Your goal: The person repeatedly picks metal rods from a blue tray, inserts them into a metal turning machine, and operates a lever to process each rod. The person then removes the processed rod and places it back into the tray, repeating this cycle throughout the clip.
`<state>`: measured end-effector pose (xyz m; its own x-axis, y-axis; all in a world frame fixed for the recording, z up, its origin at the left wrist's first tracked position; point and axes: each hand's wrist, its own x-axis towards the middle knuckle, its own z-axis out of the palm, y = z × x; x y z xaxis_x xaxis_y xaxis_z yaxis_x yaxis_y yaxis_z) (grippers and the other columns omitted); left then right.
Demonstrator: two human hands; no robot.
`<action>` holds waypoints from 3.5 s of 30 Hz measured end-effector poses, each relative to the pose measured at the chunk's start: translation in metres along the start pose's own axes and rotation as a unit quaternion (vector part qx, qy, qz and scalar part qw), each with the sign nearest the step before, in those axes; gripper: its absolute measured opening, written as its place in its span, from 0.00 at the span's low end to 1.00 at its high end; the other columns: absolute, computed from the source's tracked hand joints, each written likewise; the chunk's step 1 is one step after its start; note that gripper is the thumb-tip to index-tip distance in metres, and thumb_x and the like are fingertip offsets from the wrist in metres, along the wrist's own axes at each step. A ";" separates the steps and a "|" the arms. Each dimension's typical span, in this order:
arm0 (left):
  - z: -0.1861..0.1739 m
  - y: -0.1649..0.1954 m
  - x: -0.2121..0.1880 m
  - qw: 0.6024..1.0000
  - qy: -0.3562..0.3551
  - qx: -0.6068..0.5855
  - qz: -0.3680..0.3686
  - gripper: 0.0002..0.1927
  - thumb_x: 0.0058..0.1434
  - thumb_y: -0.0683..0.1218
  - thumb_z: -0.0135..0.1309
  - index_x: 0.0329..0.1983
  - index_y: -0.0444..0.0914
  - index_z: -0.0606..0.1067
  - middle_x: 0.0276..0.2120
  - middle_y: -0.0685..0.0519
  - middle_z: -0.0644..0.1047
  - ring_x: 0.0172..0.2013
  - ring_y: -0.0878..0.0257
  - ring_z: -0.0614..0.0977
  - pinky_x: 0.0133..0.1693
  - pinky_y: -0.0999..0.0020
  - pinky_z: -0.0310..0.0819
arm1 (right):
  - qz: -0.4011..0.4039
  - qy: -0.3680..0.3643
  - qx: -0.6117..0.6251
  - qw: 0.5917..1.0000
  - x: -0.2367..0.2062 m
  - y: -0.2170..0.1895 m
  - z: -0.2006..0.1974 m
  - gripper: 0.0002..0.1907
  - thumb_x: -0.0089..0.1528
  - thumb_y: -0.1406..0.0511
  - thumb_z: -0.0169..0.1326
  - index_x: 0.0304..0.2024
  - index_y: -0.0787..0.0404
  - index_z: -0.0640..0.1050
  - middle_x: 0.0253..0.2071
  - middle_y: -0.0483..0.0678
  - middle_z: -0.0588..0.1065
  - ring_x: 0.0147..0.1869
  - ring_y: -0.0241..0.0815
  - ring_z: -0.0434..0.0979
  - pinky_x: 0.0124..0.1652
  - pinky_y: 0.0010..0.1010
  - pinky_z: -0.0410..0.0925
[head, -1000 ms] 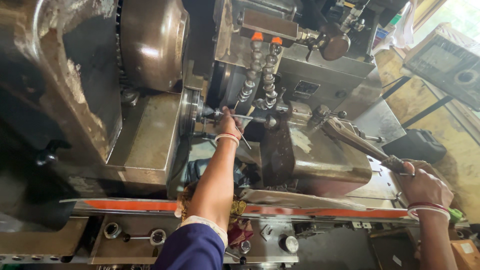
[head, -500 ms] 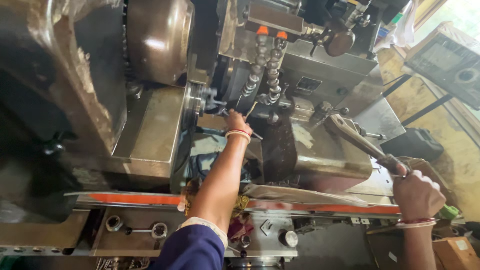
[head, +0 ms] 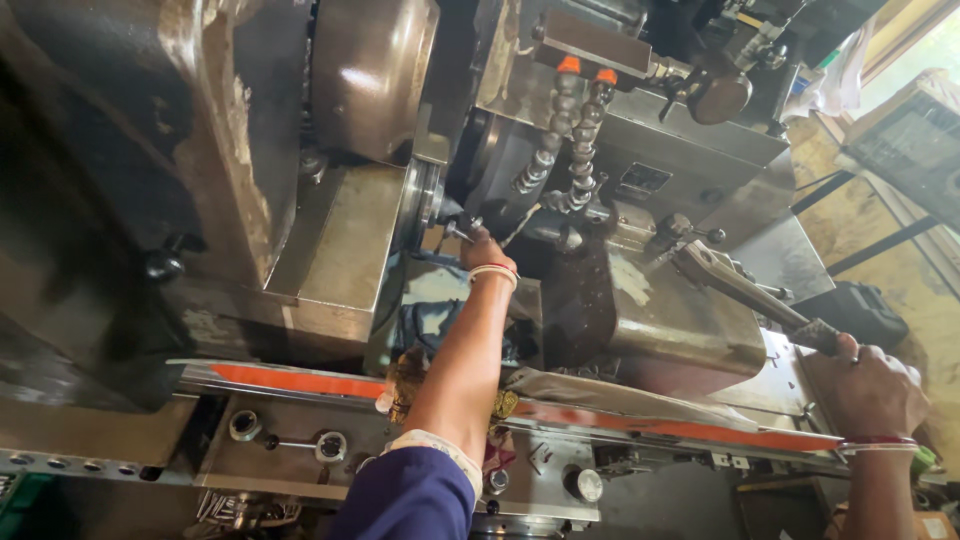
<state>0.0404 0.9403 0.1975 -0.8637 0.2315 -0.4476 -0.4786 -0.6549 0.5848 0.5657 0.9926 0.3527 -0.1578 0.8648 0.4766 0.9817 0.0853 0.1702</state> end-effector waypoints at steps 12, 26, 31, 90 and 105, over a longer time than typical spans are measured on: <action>0.004 0.001 0.012 0.954 -0.090 -0.223 -0.178 0.11 0.67 0.48 0.53 0.51 0.49 0.74 0.44 0.58 0.75 0.43 0.61 0.76 0.49 0.48 0.73 | -0.015 0.029 -0.010 0.999 0.003 0.013 0.014 0.33 0.79 0.43 0.37 0.47 0.59 0.83 0.44 0.61 0.81 0.52 0.66 0.79 0.50 0.56 0.70; 0.004 -0.002 0.009 0.945 -0.083 -0.251 -0.192 0.13 0.65 0.47 0.57 0.52 0.47 0.73 0.43 0.58 0.75 0.43 0.62 0.77 0.50 0.47 0.75 | 0.045 -0.005 -0.086 0.995 -0.019 -0.017 -0.004 0.41 0.76 0.41 0.31 0.38 0.62 0.85 0.39 0.64 0.82 0.48 0.66 0.82 0.45 0.56 0.72; 0.001 0.001 0.008 0.938 -0.084 -0.264 -0.210 0.15 0.65 0.51 0.58 0.54 0.45 0.73 0.45 0.55 0.76 0.46 0.60 0.76 0.52 0.49 0.77 | 0.044 -0.001 -0.093 0.995 -0.019 -0.014 0.004 0.42 0.77 0.40 0.31 0.37 0.63 0.85 0.38 0.63 0.82 0.49 0.65 0.82 0.45 0.55 0.72; -0.146 0.318 -0.147 0.798 -0.396 0.374 0.259 0.14 0.66 0.54 0.65 0.42 0.39 0.78 0.31 0.56 0.78 0.32 0.66 0.78 0.35 0.71 0.72 | -0.553 -0.373 0.408 0.623 -0.377 -0.429 -0.025 0.27 0.61 0.68 0.58 0.63 0.53 0.70 0.32 0.51 0.78 0.35 0.50 0.79 0.34 0.43 0.70; -0.522 0.436 -0.127 0.814 0.039 0.501 0.292 0.12 0.73 0.49 0.50 0.45 0.35 0.75 0.30 0.50 0.74 0.31 0.60 0.74 0.34 0.66 0.67 | -0.521 -0.388 0.318 0.691 -0.472 -0.596 0.058 0.40 0.57 0.64 0.58 0.70 0.62 0.61 0.47 0.67 0.77 0.53 0.67 0.78 0.51 0.49 0.71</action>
<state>0.0240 0.2500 0.1562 -0.9961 0.0191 0.0859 0.0877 0.2880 0.9536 0.0613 0.5618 -0.0235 -0.9514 0.1544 -0.2666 0.2662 0.8478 -0.4587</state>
